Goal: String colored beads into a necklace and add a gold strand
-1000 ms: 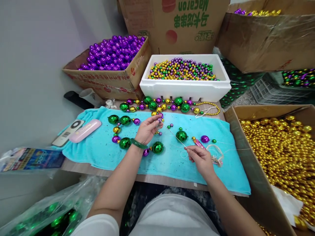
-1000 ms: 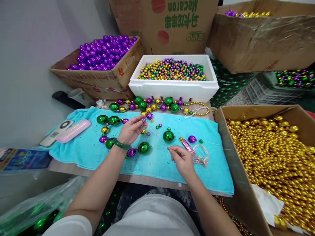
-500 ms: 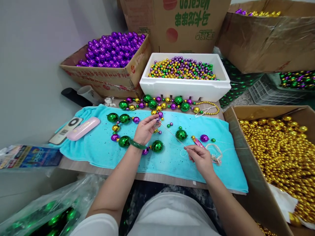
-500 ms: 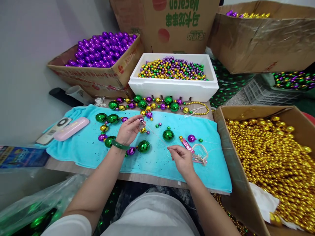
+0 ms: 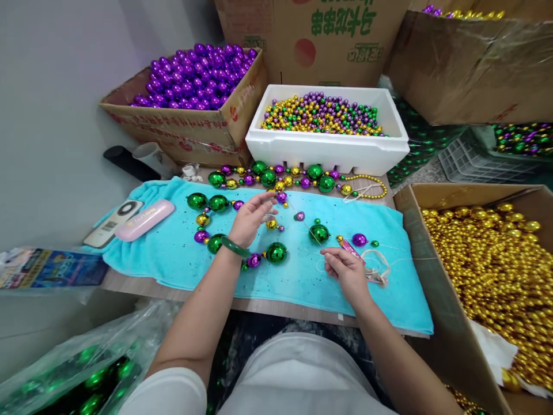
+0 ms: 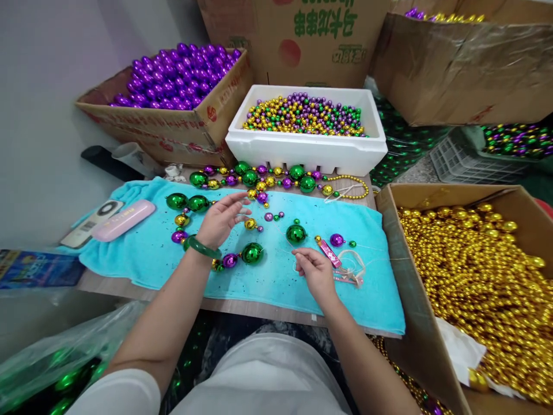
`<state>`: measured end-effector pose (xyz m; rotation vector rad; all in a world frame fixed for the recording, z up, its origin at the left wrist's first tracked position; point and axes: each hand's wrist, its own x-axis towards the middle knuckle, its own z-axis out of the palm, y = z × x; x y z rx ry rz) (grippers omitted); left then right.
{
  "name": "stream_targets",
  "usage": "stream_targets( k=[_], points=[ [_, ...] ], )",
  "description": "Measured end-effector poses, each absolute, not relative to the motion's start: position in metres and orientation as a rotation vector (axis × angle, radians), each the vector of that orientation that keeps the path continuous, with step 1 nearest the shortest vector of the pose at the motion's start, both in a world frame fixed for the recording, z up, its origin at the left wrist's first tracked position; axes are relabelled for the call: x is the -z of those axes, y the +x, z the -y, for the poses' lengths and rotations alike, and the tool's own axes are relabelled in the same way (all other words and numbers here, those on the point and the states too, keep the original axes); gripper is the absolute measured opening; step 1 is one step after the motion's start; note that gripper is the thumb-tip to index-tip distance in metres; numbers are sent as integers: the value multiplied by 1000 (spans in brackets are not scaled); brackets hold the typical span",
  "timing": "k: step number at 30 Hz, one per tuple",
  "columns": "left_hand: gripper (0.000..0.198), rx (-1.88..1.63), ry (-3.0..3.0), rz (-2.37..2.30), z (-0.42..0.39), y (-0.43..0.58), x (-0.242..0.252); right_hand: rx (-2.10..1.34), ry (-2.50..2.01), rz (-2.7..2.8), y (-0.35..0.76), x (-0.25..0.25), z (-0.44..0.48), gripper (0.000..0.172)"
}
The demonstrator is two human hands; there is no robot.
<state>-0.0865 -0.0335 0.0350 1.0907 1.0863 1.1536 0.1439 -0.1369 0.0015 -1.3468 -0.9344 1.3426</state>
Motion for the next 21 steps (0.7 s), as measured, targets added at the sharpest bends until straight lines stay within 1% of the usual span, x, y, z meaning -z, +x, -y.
stream_targets(
  k=[2, 5, 8, 12, 16, 21],
  points=[
    [28, -1118, 1324, -1343, 24, -99, -31, -1354, -1338, 913, 144, 1, 136, 26],
    [17, -930, 1731, -1630, 9, -111, -22, -1347, -1341, 897, 145, 0, 135, 26],
    [20, -775, 1954, -1772, -9, -111, -14, -1332, -1343, 891, 146, -2, 133, 26],
    [28, -643, 2046, -1742, -38, -100, -3, -1307, -1325, 898, 147, -6, 131, 24],
    [34, -652, 1983, -1685, -60, -93, 9, -1308, -1344, 920, 148, -5, 130, 27],
    [29, -763, 1761, -1734, -67, -93, 10, -1319, -1368, 883, 152, -2, 130, 28]
  ],
)
